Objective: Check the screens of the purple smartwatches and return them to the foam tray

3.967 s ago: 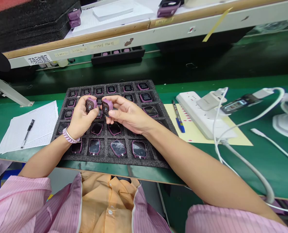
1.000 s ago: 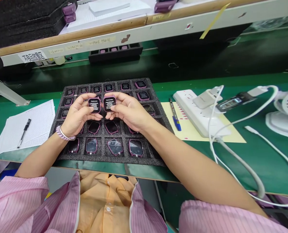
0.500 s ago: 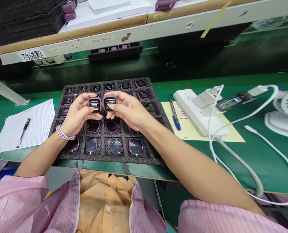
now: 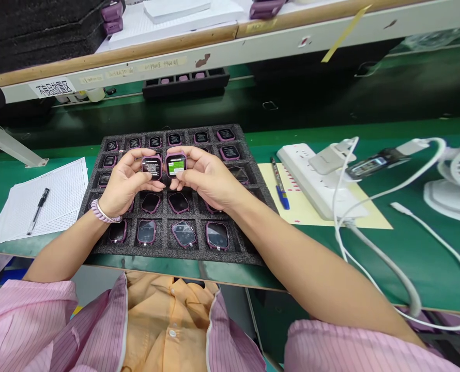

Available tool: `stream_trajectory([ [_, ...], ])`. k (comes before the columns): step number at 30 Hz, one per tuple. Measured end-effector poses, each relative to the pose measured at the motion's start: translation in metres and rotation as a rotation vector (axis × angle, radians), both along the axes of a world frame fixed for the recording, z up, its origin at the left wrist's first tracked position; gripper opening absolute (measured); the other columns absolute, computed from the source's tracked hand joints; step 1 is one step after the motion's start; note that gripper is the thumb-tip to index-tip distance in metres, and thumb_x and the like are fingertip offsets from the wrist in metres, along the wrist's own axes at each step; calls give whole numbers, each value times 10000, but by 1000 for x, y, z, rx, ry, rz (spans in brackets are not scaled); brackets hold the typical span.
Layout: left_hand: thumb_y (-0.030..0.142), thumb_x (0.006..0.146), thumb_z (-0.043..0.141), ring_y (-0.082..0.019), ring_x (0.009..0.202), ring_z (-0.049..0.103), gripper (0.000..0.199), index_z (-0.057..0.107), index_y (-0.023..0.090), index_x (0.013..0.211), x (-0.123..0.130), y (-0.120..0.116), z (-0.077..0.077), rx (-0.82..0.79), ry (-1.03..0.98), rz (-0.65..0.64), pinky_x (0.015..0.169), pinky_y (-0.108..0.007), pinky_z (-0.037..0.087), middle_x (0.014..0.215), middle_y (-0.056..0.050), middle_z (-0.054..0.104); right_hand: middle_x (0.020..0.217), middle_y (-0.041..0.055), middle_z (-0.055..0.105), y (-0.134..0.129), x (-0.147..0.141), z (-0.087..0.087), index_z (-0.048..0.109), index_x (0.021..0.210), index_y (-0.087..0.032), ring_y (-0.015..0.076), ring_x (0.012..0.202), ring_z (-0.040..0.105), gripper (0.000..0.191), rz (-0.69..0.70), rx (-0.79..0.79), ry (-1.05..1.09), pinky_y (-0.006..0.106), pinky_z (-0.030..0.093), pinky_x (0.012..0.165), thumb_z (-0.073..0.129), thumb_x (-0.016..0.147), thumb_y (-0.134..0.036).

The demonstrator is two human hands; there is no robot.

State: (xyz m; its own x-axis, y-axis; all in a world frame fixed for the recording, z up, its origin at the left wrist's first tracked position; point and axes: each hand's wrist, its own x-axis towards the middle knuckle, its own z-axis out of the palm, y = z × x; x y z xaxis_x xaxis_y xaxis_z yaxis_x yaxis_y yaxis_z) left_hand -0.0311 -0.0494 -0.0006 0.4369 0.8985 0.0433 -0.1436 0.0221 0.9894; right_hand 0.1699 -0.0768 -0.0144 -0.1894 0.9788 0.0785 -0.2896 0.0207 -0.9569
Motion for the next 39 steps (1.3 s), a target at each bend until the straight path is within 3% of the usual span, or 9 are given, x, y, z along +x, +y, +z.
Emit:
stream_trajectory([
  [3,209,693,723,-120,690,755,524,555,208,1189,1,0,0,7,1,-1,702,-245,667,1119,-21,701,869,-24,666,1,-1,0,630,1180,-230,155,671,666,566,-14,22,-27,298,569,629,865,668,-179],
  [9,396,863,630,-151,659,757,359,583,198,1158,1,-2,4,-58,8,-7,652,-277,665,1005,-16,698,785,-21,672,2,-5,0,654,1074,-201,127,558,621,379,-64,-22,29,258,488,527,849,763,-296],
  [17,273,796,635,-151,659,761,389,597,196,1175,1,-3,4,-69,-15,-28,661,-260,658,965,11,688,810,-28,664,2,-4,-3,662,1063,-197,107,551,603,463,-81,-31,29,247,499,520,923,688,-266],
  [39,287,738,690,-144,640,755,428,597,190,1144,1,-3,2,-52,-23,-14,624,-244,653,925,23,685,801,-24,695,0,-3,0,672,1102,-206,135,581,646,448,-44,-27,-7,271,518,551,859,696,-240],
])
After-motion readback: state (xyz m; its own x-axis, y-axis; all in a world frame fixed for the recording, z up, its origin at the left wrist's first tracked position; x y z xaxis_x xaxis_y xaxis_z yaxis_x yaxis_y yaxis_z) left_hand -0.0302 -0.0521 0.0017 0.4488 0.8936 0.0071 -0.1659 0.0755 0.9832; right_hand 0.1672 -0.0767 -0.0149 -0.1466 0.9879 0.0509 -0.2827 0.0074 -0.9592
